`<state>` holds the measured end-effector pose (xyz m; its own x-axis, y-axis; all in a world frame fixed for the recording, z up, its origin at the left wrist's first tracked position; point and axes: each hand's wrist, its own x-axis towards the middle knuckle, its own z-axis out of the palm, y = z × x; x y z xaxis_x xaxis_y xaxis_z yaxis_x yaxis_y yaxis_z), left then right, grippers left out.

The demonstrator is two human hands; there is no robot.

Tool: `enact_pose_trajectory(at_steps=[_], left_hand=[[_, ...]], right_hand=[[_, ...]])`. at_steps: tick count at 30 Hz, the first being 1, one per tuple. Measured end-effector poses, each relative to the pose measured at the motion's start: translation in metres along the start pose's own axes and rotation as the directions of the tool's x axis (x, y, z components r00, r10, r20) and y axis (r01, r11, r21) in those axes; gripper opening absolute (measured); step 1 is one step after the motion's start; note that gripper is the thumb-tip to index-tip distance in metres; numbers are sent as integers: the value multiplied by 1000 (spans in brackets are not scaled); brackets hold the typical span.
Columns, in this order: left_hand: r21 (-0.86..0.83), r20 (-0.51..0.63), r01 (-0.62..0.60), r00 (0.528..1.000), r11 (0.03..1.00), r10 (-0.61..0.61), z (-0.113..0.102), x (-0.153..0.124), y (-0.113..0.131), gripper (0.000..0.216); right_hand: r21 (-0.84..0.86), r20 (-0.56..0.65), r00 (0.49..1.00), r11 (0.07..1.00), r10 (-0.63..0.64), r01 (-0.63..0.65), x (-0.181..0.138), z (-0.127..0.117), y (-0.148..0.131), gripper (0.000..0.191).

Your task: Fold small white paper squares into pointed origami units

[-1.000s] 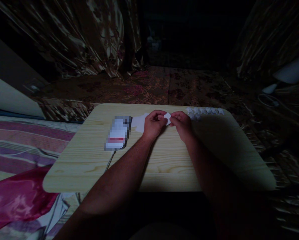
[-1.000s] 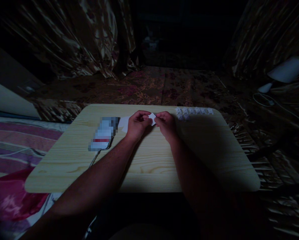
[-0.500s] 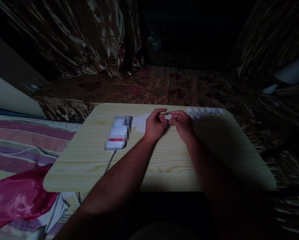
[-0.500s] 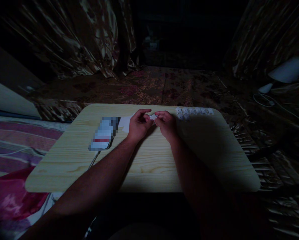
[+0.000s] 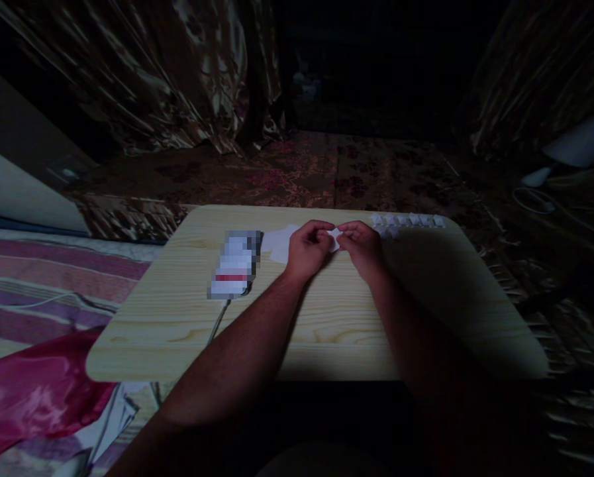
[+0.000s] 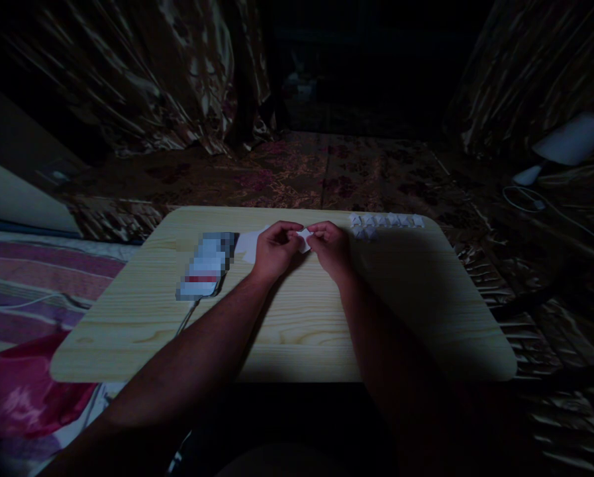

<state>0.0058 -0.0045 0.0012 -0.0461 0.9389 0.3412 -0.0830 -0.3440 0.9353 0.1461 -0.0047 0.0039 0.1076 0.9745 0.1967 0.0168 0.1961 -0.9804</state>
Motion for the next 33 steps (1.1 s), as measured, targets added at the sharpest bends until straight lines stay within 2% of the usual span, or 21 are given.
enact_pose_trajectory(at_steps=[11,19,33], left_hand=[[-109,19,106,994,988,-105,1,1,0,16],[-84,53,83,996,993,-78,0,-1,2,16],[-120,12,98,995,988,-98,0,2,-1,11]], right_hand=[[-30,50,997,998,-55,57,-2,0,1,19],[-82,4,998,995,-59,59,-4,2,2,15],[-81,86,986,985,-146,153,-4,-3,-3,9]])
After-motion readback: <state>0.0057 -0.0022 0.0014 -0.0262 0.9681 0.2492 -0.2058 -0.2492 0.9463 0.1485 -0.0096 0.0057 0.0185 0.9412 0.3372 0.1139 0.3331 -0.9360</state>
